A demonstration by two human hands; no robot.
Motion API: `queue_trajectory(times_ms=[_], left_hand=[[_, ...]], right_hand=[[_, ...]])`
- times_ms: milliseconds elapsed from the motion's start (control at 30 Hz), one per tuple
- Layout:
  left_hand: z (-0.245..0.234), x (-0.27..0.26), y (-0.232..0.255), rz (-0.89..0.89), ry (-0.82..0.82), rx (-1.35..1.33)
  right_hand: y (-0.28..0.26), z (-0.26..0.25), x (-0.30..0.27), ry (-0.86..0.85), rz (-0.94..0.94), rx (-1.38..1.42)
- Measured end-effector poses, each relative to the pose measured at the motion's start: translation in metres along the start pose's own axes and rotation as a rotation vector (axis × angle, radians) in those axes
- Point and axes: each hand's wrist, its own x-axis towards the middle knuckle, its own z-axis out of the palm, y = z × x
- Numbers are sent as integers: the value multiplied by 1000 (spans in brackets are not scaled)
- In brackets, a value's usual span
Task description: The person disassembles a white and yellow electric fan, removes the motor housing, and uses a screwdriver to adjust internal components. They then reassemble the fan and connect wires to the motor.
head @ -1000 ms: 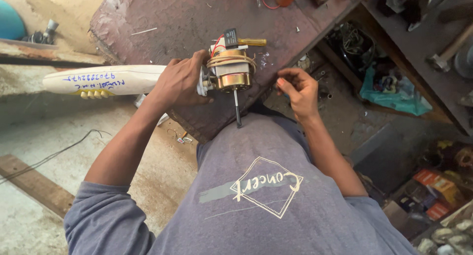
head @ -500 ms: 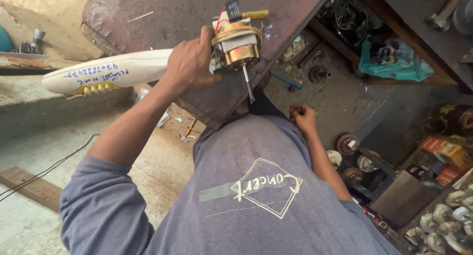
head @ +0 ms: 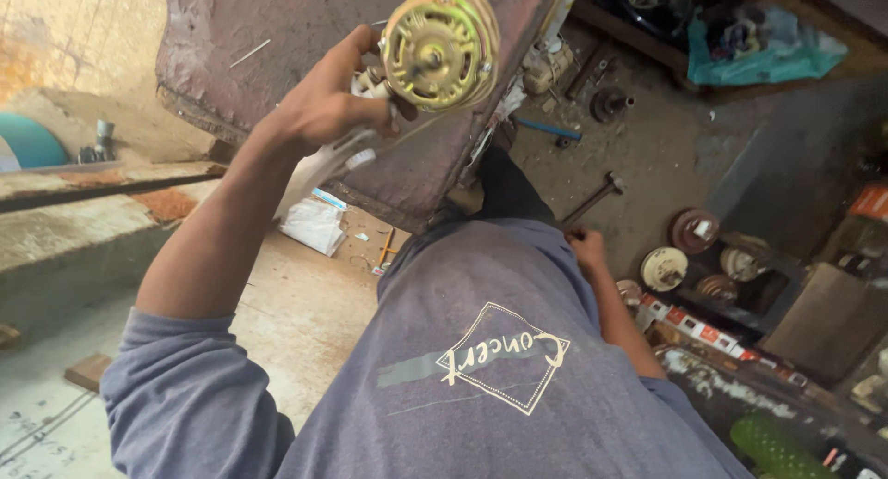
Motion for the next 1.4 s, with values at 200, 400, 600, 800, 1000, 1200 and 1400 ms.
queue_trajectory(times_ms=[200, 400, 600, 800, 1000, 1200, 1400], left_hand=[[17, -2, 38, -163, -233, -546], [65, 3, 48, -118, -376, -777], [98, 29, 69, -92, -327, -940], [132, 83, 100, 100, -376, -959], [199, 160, 142, 319, -350, -994], [298, 227, 166, 497, -250, -1100], [370, 264, 175, 517, -154, -1328]], right_hand=[[7, 5, -2, 20, -85, -148], [16, -14, 1, 9, -36, -71], [36, -39, 20, -22, 90, 51], [80, -88, 43, -58, -29, 135], [41, -185, 60, -97, -110, 286], [-73, -286, 46, -138, -960, 310], [-101, -342, 33, 3, -827, 90]])
